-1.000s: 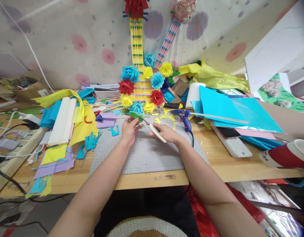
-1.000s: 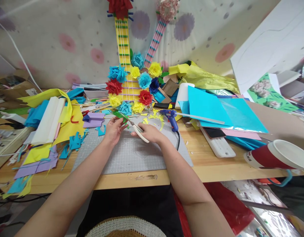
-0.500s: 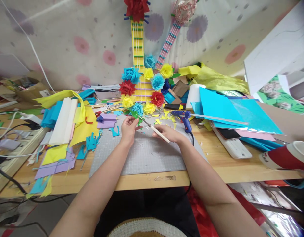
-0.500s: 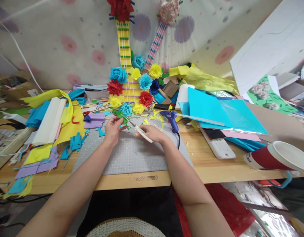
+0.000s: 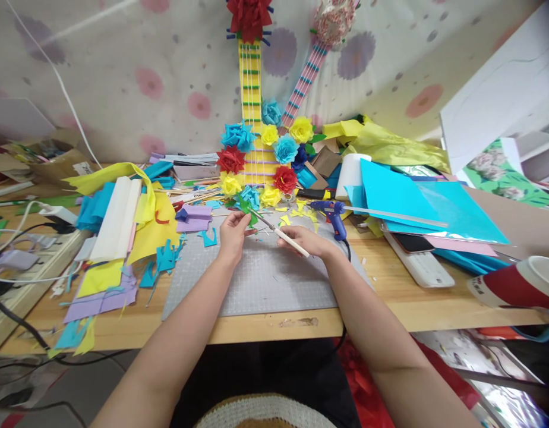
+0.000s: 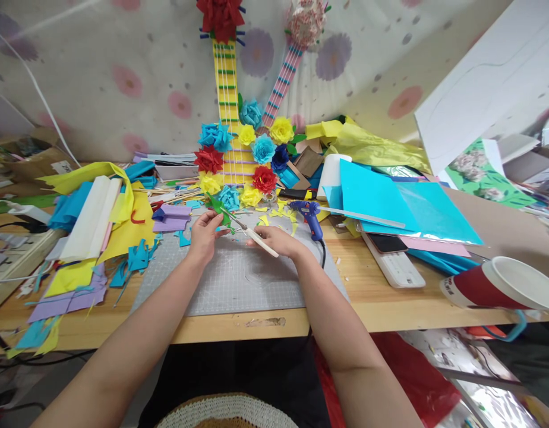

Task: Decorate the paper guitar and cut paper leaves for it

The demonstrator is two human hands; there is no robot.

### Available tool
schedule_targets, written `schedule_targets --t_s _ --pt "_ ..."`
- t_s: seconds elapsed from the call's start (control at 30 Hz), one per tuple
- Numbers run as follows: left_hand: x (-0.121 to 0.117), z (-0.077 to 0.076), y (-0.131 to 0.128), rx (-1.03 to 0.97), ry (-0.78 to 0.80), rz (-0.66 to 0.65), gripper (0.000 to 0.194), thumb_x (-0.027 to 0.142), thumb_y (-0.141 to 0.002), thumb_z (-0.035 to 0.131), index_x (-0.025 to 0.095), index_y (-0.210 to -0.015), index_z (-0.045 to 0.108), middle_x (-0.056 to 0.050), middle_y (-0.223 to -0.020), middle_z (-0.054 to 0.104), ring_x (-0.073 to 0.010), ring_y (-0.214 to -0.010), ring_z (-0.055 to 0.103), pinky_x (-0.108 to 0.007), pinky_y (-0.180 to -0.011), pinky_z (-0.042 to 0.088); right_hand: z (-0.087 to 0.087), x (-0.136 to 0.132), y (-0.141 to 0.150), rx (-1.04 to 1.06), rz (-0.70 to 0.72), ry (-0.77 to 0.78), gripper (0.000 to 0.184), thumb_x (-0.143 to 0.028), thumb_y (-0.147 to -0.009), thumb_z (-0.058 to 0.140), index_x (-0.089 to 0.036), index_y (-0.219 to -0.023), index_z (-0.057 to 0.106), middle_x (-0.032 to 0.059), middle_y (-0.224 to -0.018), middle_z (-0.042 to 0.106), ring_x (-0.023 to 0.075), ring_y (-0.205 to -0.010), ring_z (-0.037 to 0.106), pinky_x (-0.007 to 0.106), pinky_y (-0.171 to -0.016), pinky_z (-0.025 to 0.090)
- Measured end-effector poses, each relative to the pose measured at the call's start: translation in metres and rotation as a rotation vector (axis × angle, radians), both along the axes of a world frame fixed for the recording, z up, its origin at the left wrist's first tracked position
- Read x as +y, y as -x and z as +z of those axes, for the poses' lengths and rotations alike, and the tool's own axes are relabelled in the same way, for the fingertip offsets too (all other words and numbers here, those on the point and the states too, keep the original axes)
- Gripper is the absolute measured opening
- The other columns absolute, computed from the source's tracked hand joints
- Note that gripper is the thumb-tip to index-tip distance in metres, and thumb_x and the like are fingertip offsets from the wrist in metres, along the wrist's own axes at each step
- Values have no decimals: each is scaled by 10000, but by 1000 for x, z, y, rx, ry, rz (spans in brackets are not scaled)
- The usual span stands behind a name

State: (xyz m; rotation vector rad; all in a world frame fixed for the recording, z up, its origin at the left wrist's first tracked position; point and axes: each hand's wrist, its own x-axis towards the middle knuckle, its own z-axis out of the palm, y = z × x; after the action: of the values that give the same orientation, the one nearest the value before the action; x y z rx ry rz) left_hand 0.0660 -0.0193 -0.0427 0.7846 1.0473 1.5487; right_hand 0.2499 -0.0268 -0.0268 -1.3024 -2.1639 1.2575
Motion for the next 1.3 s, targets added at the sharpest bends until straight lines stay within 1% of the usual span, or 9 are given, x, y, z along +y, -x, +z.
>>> schedule_targets --t_s 0.17,0.33,0.6,0.9,1.17,1.3 --pt "0 -2 0 23 -3 -6 276 316 -522 725 154 -658 549 27 -650 513 -75 -598 506 -221 -518 514 -5 3 -3 -77 70 -71 398 -572 -732 491 -179 -771 443 -18 -707 470 104 -616 392 236 -558 311" --pt "-1 -4 -2 88 -3 -80 260 304 -527 716 154 -683 573 22 -656 536 -88 -592 522 -229 -485 515 -6 3 -5 -101 108 -86 425 -604 -760 441 -181 -791 428 -9 -744 476 109 -636 393 237 -574 320" --pt "-2 -2 -3 123 -14 -100 248 301 -519 713 150 -654 569 28 -621 540 -77 -554 509 -217 -461 513 -2 1 -4 -116 91 -73 417 -596 -757 451 -179 -780 438 -9 -720 477 108 -622 400 237 -564 318" --pt "0 -6 -1 117 -17 -107 246 308 -533 715 156 -661 569 29 -629 536 -77 -557 521 -215 -476 512 2 -1 -3 -54 40 -1 384 -564 -733 499 -184 -733 448 -35 -612 442 97 -564 387 236 -542 296" --pt "1 -5 -1 107 0 -91 271 319 -518 726 148 -661 571 28 -623 532 -75 -547 512 -225 -479 513 1 0 -4 -23 20 -7 380 -555 -719 513 -177 -729 476 -36 -612 430 96 -565 379 235 -536 283" --pt "1 -6 0 106 4 -84 281 322 -519 726 153 -676 564 30 -632 533 -83 -564 537 -224 -495 509 -1 1 -5 -38 15 -32 376 -550 -718 516 -176 -736 476 -28 -644 448 98 -579 384 236 -537 286"
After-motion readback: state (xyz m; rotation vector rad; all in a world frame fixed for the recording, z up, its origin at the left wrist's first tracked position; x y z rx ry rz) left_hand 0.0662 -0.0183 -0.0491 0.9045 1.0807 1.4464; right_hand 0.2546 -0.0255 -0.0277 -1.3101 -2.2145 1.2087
